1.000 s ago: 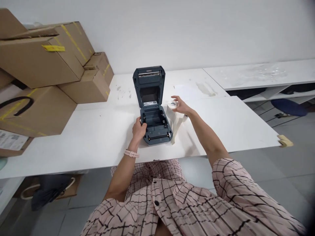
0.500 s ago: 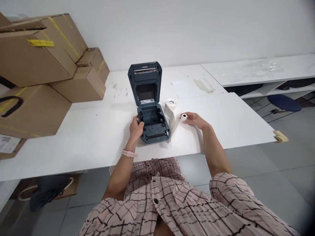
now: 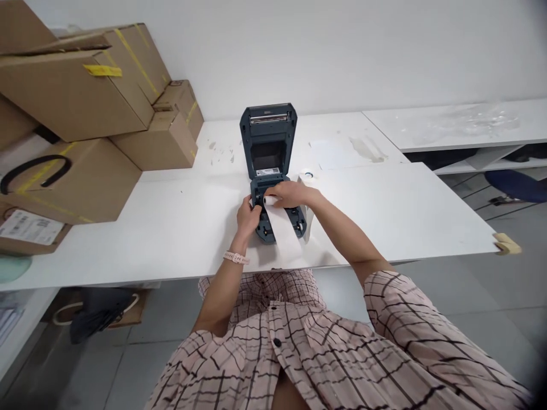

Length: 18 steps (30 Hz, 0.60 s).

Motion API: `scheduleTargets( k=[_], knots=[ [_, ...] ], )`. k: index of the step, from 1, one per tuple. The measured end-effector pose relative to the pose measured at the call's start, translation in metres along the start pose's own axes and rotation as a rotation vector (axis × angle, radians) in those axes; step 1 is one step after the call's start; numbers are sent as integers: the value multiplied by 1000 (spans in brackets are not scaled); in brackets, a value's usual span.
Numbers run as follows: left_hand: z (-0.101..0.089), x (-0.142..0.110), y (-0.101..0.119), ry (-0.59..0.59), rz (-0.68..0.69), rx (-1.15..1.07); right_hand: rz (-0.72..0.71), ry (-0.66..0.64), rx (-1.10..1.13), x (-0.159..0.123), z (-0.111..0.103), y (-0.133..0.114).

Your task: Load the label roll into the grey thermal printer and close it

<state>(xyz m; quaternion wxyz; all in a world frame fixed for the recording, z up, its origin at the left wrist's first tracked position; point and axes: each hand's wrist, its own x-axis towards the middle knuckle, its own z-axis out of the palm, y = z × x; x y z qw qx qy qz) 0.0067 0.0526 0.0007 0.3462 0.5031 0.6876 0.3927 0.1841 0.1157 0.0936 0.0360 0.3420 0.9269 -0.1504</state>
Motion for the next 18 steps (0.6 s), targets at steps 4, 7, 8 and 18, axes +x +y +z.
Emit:
scheduleTargets(
  k=[4, 7, 8, 18],
  knots=[
    [3, 0, -3, 37, 5, -44, 15, 17, -67, 2, 26, -4],
    [7, 0, -5, 41, 17, -189, -27, 193, -26, -25, 43, -9],
    [9, 0, -4, 12, 12, -257, -49, 250, -3, -36, 50, -13],
    [7, -2, -2, -159, -36, -506, 43, 588, 176, -101, 111, -60]
  ],
)
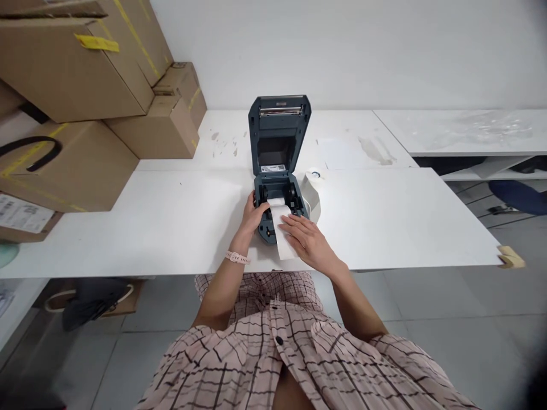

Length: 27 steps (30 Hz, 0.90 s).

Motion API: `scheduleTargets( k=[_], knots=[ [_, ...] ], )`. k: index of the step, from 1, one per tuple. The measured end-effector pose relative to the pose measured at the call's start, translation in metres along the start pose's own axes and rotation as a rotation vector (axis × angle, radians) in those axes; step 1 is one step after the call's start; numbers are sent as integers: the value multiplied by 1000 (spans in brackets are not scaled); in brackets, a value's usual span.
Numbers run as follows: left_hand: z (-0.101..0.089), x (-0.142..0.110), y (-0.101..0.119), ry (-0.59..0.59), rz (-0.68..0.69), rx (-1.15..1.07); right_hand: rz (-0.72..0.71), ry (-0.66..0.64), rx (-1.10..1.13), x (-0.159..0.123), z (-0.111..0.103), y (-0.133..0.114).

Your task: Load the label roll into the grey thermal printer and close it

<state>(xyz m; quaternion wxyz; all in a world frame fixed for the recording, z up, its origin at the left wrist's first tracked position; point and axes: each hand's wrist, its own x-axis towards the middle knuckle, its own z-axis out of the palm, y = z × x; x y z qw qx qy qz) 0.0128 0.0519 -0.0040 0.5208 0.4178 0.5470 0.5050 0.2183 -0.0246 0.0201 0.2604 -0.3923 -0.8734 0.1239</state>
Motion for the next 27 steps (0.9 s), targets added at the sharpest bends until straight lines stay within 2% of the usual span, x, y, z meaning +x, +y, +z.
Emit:
scheduleTargets(
  k=[5, 24, 27],
  knots=[
    [1, -1, 2, 12, -20, -42, 48, 30, -14, -2, 4, -4],
    [1, 2, 3, 13, -13, -27, 79, 31, 82, -2, 5, -4],
    [2, -6, 6, 19, -23, -19, 74, 6, 111, -7, 2, -6]
  ],
)
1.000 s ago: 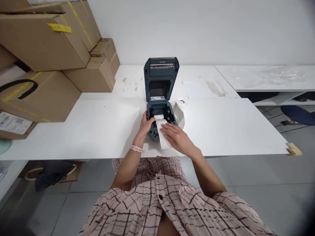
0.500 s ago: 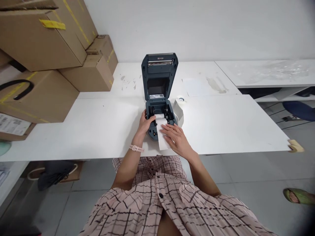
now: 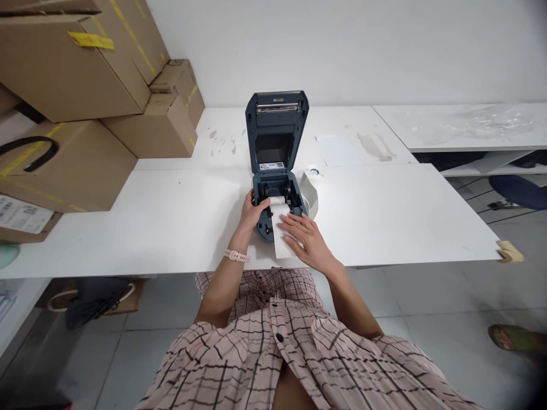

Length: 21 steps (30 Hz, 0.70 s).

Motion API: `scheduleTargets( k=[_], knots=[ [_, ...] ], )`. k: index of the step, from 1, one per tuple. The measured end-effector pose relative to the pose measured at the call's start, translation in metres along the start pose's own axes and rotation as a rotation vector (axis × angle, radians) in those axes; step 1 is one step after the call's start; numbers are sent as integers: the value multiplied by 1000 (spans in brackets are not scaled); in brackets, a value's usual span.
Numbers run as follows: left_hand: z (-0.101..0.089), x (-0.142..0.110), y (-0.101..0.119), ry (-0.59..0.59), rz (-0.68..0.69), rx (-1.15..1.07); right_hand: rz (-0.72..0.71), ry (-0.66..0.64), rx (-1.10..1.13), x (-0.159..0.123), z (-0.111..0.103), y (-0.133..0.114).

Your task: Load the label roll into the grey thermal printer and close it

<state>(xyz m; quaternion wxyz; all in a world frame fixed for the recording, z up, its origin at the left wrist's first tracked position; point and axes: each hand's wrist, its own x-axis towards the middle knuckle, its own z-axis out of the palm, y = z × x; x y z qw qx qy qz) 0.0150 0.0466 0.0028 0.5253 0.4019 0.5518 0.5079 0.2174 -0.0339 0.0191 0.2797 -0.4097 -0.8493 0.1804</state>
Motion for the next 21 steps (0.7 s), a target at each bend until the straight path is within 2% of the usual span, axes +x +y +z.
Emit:
scheduleTargets(
  k=[3, 5, 7, 9, 12, 14, 15, 17, 21],
  knots=[
    [3, -27, -3, -10, 8, 44, -44, 14, 98, 5, -18, 2],
    [5, -53, -9, -20, 13, 40, -50, 160, 156, 27, -40, 11],
    [7, -76, -14, -42, 5, 43, -21, 375, 169, 70, -66, 28],
    [8, -92, -18, -51, 14, 37, -15, 470, 198, 130, -90, 50],
    [8, -101, -20, -65, 11, 40, 5, 399, 325, 220, -113, 77],
    [8, -101, -20, -61, 6, 40, 44, 313, 400, 254, -118, 81],
    [8, -101, -20, -60, 9, 29, 55, 296, 415, 259, -118, 79],
    [7, -101, -21, -65, 9, 6, 51, 330, 403, 245, -112, 66],
    [1, -102, -25, -58, -20, 33, 8, 433, 291, 154, -87, 27]
  ],
)
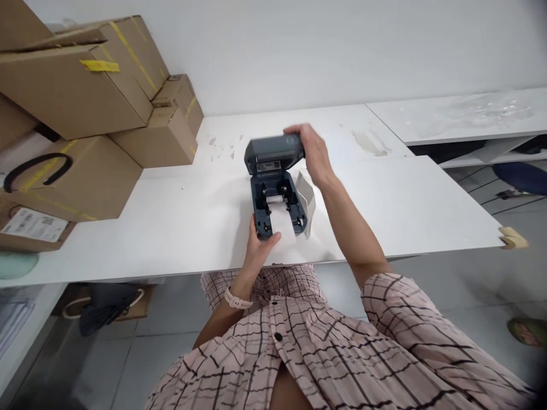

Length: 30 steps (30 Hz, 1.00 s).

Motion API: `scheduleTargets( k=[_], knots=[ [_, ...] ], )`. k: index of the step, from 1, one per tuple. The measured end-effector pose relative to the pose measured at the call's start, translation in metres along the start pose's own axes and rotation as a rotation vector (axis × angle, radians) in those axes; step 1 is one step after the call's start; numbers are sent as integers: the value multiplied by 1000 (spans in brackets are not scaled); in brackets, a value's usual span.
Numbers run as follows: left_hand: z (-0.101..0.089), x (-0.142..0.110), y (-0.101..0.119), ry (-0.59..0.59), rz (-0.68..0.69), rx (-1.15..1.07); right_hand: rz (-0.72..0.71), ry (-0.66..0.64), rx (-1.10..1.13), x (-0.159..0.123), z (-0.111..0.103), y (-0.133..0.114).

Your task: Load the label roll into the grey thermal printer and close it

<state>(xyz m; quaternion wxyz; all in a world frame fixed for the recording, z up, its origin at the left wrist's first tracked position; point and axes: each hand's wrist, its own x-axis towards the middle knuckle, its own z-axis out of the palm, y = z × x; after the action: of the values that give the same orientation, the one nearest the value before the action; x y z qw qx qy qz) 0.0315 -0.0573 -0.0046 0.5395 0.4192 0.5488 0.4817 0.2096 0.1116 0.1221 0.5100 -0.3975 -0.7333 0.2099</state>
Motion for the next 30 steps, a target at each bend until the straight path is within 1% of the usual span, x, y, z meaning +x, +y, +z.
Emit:
scheduleTargets(
  k=[2, 4, 6, 9, 11, 14, 16, 19, 22, 24, 26, 27, 28, 30],
  knots=[
    [-5, 0, -2, 36, 0, -16, -22, 4, -26, -52, -1, -11],
    [-8, 2, -2, 84, 15, -54, -37, -16, -53, -93, 2, -14],
    [-9, 5, 3, 135, 41, -61, -31, -64, -86, -122, 8, -10],
    [-5, 10, 13, 177, 71, -29, 0, -113, -115, -145, 18, 0],
    [-1, 14, 17, 175, 59, -21, 22, -107, -122, -152, 24, 4],
    [5, 20, 16, 151, 38, -29, 35, -99, -133, -156, 28, 6],
    [9, 23, 12, 157, 64, -16, 29, -112, -138, -157, 29, 6],
    [12, 26, 8, 183, 141, 38, 26, -115, -156, -158, 29, 8],
    [11, 18, 5, 182, 149, 36, 19, -106, -160, -158, 29, 9],
    [10, 4, 1, 247, 129, 34, 5, -91, -131, -159, 30, 9],
    [11, -13, -6, 383, 109, 68, 9, -64, -101, -160, 31, 8],
    [12, -22, -9, 430, 70, 83, 20, -45, -93, -160, 32, 7],
    [13, -28, -11, 385, 8, 76, 33, -24, -89, -161, 32, 5],
    [17, -37, -12, 129, -141, 31, 48, 17, -82, -162, 34, 4]
  ],
)
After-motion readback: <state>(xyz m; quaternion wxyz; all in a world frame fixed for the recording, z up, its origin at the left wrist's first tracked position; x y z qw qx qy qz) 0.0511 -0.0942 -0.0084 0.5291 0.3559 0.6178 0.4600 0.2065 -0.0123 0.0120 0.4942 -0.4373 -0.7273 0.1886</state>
